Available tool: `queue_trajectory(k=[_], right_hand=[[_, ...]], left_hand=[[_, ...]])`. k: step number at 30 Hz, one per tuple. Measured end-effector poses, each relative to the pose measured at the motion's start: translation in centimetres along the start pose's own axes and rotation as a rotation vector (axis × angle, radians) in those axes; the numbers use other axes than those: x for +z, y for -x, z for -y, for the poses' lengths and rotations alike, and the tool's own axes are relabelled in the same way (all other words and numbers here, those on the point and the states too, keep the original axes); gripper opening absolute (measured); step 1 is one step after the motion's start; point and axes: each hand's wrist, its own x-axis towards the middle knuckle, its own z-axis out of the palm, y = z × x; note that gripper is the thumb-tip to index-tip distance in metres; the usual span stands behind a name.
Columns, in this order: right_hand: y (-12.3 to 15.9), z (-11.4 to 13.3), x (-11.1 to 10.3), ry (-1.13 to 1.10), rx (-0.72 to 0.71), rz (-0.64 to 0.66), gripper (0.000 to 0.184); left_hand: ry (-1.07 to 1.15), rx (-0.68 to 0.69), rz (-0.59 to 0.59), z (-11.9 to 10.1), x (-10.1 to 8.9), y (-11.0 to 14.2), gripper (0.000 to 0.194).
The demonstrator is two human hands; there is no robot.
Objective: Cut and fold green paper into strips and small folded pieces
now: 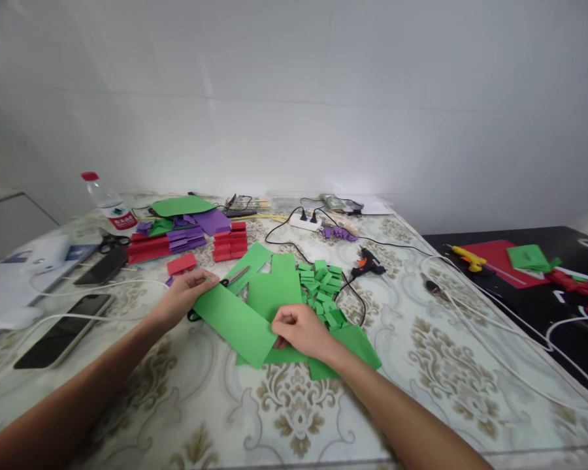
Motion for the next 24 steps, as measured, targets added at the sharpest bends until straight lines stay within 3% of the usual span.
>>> queue_trajectory(k=[17,24], right_hand=[[-0.13,-0.03,0.00,-0.035,0.014,-0.017,0.012],[-0.31,0.00,0.19,-0.051,0.021,-0.027,0.017]], left_hand=[[0.089,-0.013,-0.071,-0.24,-0.03,0.00,0.055],[0.100,-0.025,-0.038,-0.25,0.61,0.30,0.052]])
